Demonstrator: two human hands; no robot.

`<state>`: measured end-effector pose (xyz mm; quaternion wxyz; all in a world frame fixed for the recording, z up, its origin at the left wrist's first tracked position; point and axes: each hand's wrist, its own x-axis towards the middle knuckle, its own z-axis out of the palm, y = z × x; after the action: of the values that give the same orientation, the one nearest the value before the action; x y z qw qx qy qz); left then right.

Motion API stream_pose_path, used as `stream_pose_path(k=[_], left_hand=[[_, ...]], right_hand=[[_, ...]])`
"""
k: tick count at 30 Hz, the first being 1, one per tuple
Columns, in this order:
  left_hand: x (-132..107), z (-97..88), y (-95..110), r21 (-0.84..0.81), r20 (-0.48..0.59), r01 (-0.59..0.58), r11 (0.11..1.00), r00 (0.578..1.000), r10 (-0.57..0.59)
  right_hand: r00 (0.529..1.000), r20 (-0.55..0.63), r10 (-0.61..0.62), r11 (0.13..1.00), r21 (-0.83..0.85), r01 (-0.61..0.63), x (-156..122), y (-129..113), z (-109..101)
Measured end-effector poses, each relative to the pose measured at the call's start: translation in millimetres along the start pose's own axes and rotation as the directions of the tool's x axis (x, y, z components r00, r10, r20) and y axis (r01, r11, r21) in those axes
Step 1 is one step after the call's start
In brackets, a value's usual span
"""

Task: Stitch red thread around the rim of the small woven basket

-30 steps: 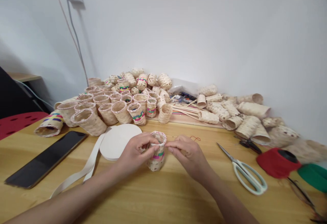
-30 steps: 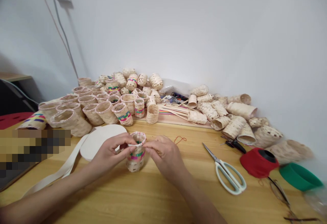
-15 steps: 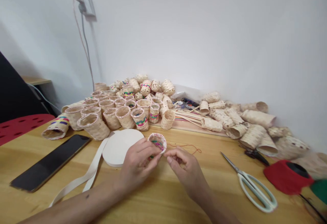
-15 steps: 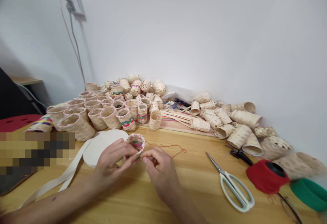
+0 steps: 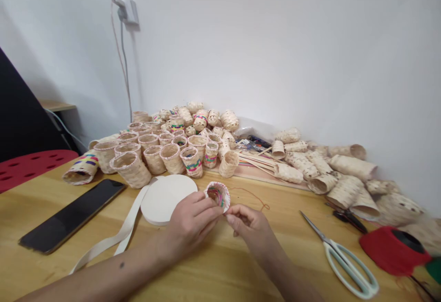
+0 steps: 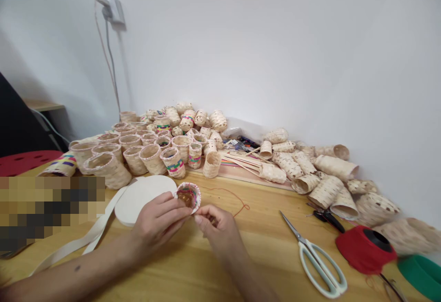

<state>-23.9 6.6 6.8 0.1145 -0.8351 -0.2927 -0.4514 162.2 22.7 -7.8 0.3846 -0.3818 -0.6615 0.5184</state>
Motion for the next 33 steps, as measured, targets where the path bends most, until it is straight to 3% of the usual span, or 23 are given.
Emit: stream_pose_path(k=[3,7,11,13,16,18,21,25,29,31,33], left_hand=[[2,-3.0,-3,0.036,-0.002,-0.027,0.999,1.0,0.027],[3,-2.1,-1,0.041,0.01,-0.036,0.999,0.999,0.036],[2,3.2,0,0.029,0.042,-0.069,0.997,0.997,0.068],[0,5.2,-1,0.023,0.069,-0.07,0.997,0.995,0.068],[-4,6.3,-2,0.029,0.127,-0.072,0.997,0.99,0.067],[-5,5.6,-1,0.016,0.158,-0.088,0.996,0.984,0.084],[-4,3.5,3,-0.039,0.184,-0.124,0.991,0.974,0.13],[-2,2.4,8,-0.087,0.211,-0.139,0.986,0.965,0.155],[2,-2.3,12,-0.165,0.237,-0.093,0.982,0.963,0.131],[8,-9.3,11,-0.286,0.251,0.011,0.958,0.966,0.064],[14,-17.8,9,-0.454,0.334,0.213,0.865,0.941,-0.056]], right_hand=[[1.0,0.016,0.02,0.999,0.031,-0.021,0,-2,-2],[0.996,-0.082,-0.037,0.997,0.069,0.043,0,-7,3],[0.986,-0.098,-0.132,0.985,-0.127,0.12,-2,-15,2],[0.968,-0.08,-0.237,0.916,-0.35,0.195,-4,-20,-5],[0.896,-0.063,-0.439,0.737,-0.595,0.319,-6,-26,-16],[0.857,-0.028,-0.515,0.659,-0.653,0.374,-7,-28,-20],[0.853,0.057,-0.52,0.605,-0.68,0.415,-8,-29,-19],[0.901,0.113,-0.419,0.643,-0.664,0.382,-11,-30,-13],[0.938,0.059,-0.343,0.753,-0.579,0.312,-12,-32,-10],[0.936,-0.001,-0.352,0.808,-0.505,0.304,-13,-35,-9],[0.93,-0.053,-0.364,0.857,-0.411,0.313,-15,-38,-6]])
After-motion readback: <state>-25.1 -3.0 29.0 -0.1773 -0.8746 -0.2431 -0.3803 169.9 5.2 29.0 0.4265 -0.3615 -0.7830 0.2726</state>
